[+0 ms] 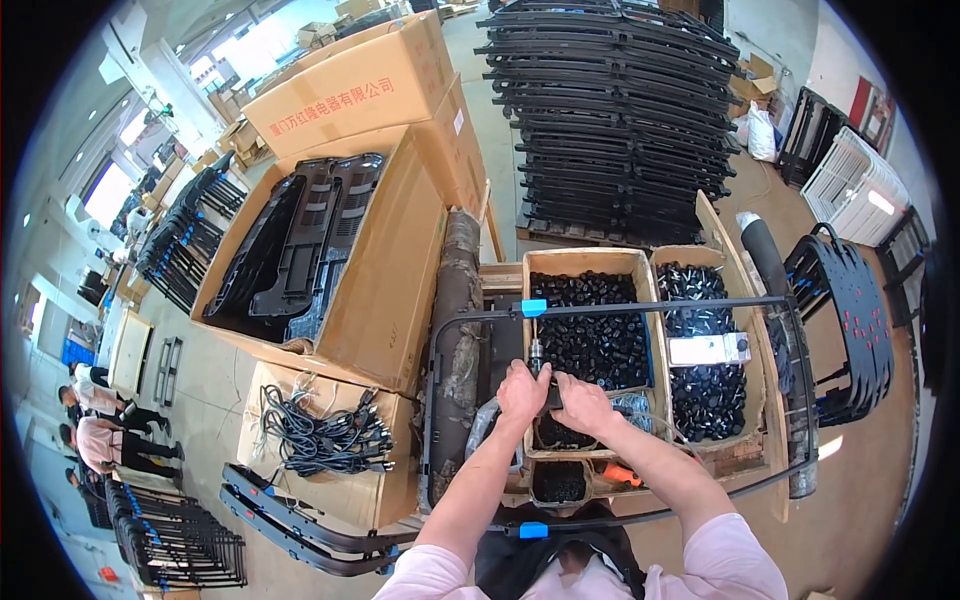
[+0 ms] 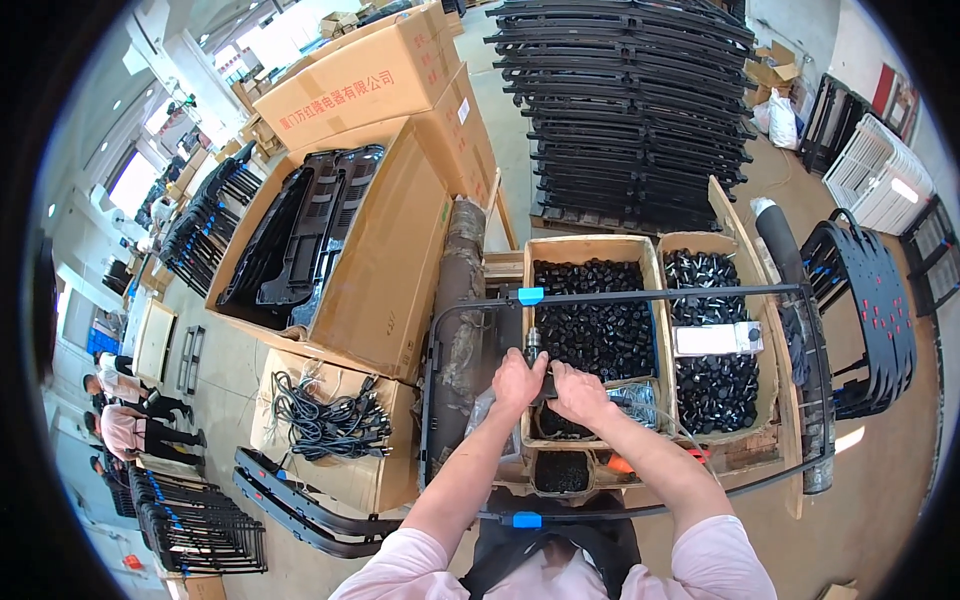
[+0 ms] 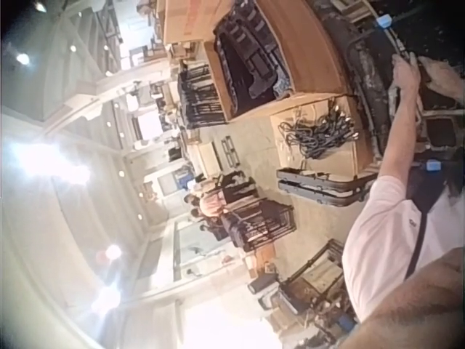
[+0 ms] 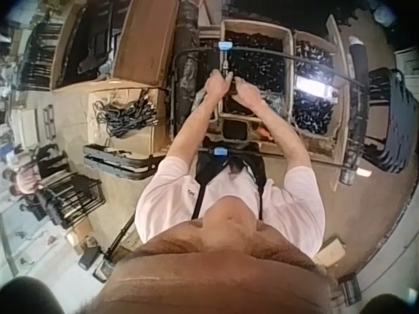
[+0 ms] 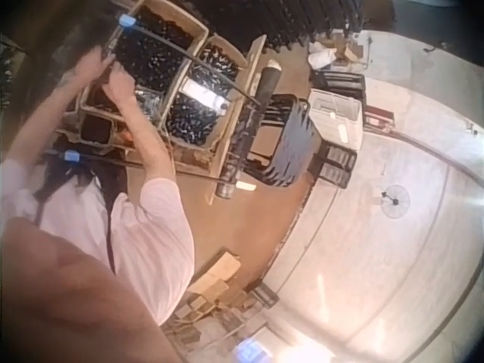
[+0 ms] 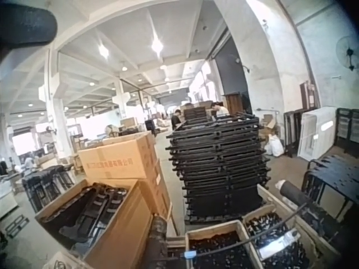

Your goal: Assembling plastic components onto metal frames using an electric screwdriver in a manufacturing facility.

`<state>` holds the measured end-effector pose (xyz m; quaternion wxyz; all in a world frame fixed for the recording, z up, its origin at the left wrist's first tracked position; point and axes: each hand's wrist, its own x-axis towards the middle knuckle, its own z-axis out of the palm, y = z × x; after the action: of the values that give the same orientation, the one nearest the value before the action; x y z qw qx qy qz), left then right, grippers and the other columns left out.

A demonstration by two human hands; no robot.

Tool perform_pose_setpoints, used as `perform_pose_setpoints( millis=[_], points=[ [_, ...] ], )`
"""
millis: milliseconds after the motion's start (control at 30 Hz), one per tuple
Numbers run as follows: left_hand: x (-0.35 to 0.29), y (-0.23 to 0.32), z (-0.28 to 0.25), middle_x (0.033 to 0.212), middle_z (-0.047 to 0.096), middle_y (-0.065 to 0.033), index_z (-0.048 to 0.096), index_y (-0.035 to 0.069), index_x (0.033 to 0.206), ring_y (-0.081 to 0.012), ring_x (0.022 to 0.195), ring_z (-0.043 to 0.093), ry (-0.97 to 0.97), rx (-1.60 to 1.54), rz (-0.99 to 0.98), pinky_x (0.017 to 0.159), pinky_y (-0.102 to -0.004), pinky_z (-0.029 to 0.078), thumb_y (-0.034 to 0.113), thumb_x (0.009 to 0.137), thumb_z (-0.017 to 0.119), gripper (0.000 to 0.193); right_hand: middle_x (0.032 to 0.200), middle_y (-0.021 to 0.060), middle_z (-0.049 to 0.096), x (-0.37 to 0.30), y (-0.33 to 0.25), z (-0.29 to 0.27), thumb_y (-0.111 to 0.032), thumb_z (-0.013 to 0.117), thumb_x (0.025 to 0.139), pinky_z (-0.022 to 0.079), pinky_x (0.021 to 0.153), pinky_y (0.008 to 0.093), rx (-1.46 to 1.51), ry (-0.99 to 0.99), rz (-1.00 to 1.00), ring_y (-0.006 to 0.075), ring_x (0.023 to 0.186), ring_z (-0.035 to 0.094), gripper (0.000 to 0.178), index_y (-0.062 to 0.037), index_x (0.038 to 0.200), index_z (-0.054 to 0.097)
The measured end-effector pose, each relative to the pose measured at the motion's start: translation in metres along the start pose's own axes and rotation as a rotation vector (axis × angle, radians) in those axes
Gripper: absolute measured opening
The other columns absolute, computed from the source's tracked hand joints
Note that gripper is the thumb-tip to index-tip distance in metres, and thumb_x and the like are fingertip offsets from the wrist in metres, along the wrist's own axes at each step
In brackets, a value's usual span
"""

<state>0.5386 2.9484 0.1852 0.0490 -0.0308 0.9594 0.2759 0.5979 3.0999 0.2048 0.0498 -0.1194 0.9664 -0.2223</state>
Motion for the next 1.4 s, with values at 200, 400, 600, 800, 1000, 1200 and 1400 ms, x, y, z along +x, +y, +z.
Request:
perform_pose_setpoints(
  millis=[200, 400, 600, 800, 1000, 1200, 1400],
  points=[
    [0.005, 0.002, -0.002, 0.109, 0.072, -0.0291, 0.06, -0.004, 0.109, -0.0477, 0.099, 0.073, -0.012, -0.004, 0.0, 0.087, -0.0542, 0.059, 0.053, 0.093, 0.073, 0.06, 0.113, 0.0242, 0.072, 0.003, 0.005, 0.006, -0.026, 0.084, 0.078, 0.06, 0.089, 0.0502, 0.072, -0.002, 0.037, 0.0422, 0.104, 0.072, 0.065, 0.0017, 0.126, 0.052],
    [0.013, 0.008, -0.002, 0.112, 0.072, -0.029, 0.059, -0.004, 0.112, -0.0471, 0.1, 0.073, -0.029, 0.025, -0.029, 0.087, -0.053, 0.06, 0.051, 0.091, 0.076, 0.061, 0.119, 0.0238, 0.071, 0.006, 0.013, 0.011, -0.024, 0.086, 0.077, 0.06, 0.09, 0.0484, 0.121, 0.02, 0.006, 0.041, 0.109, 0.072, 0.073, 0.0024, 0.134, 0.048],
    [0.019, 0.013, -0.002, 0.116, 0.071, -0.0281, 0.058, -0.003, 0.114, -0.0468, 0.101, 0.074, -0.04, 0.034, -0.053, 0.088, -0.0529, 0.06, 0.051, 0.09, 0.076, 0.062, 0.127, 0.0262, 0.069, 0.012, 0.024, 0.018, -0.024, 0.087, 0.077, 0.058, 0.095, 0.0478, 0.188, 0.03, -0.002, 0.0407, 0.113, 0.07, 0.088, 0.0026, 0.147, 0.042],
    [0.023, 0.017, -0.003, 0.116, 0.072, -0.0274, 0.058, -0.003, 0.116, -0.0459, 0.101, 0.074, -0.04, 0.033, -0.061, 0.088, -0.0524, 0.06, 0.052, 0.09, 0.076, 0.063, 0.126, 0.0267, 0.069, 0.017, 0.024, 0.012, -0.024, 0.087, 0.077, 0.058, 0.094, 0.0482, 0.181, -0.009, 0.035, 0.0409, 0.112, 0.071, 0.09, 0.0027, 0.149, 0.04],
    [0.031, 0.018, -0.003, 0.117, 0.072, -0.0282, 0.059, -0.003, 0.116, -0.0459, 0.107, 0.072, -0.058, -0.004, -0.103, 0.093, -0.0531, 0.058, 0.054, 0.088, 0.075, 0.065, 0.127, 0.0247, 0.068, 0.023, 0.017, 0.002, -0.024, 0.086, 0.078, 0.057, 0.097, 0.0487, 0.195, -0.024, 0.06, 0.0419, 0.113, 0.069, 0.085, 0.0005, 0.147, 0.043],
    [0.029, 0.014, -0.004, 0.109, 0.074, -0.0265, 0.06, -0.001, 0.113, -0.0449, 0.1, 0.075, -0.013, -0.001, -0.093, 0.087, -0.0531, 0.06, 0.057, 0.086, 0.076, 0.067, 0.137, 0.0156, 0.057, 0.022, 0.009, 0.008, -0.021, 0.085, 0.078, 0.055, 0.101, 0.0475, 0.131, 0.047, -0.017, 0.0385, 0.126, 0.06, 0.064, -0.0038, 0.134, 0.059],
    [0.02, 0.008, -0.004, 0.113, 0.073, -0.0277, 0.06, -0.001, 0.116, -0.045, 0.102, 0.074, -0.051, -0.081, -0.077, 0.088, -0.0537, 0.06, 0.055, 0.087, 0.077, 0.065, 0.136, 0.0137, 0.058, 0.012, -0.003, 0.003, -0.022, 0.085, 0.078, 0.055, 0.101, 0.0473, 0.097, -0.029, 0.045, 0.0377, 0.125, 0.061, 0.063, -0.0049, 0.134, 0.059]
  ],
)
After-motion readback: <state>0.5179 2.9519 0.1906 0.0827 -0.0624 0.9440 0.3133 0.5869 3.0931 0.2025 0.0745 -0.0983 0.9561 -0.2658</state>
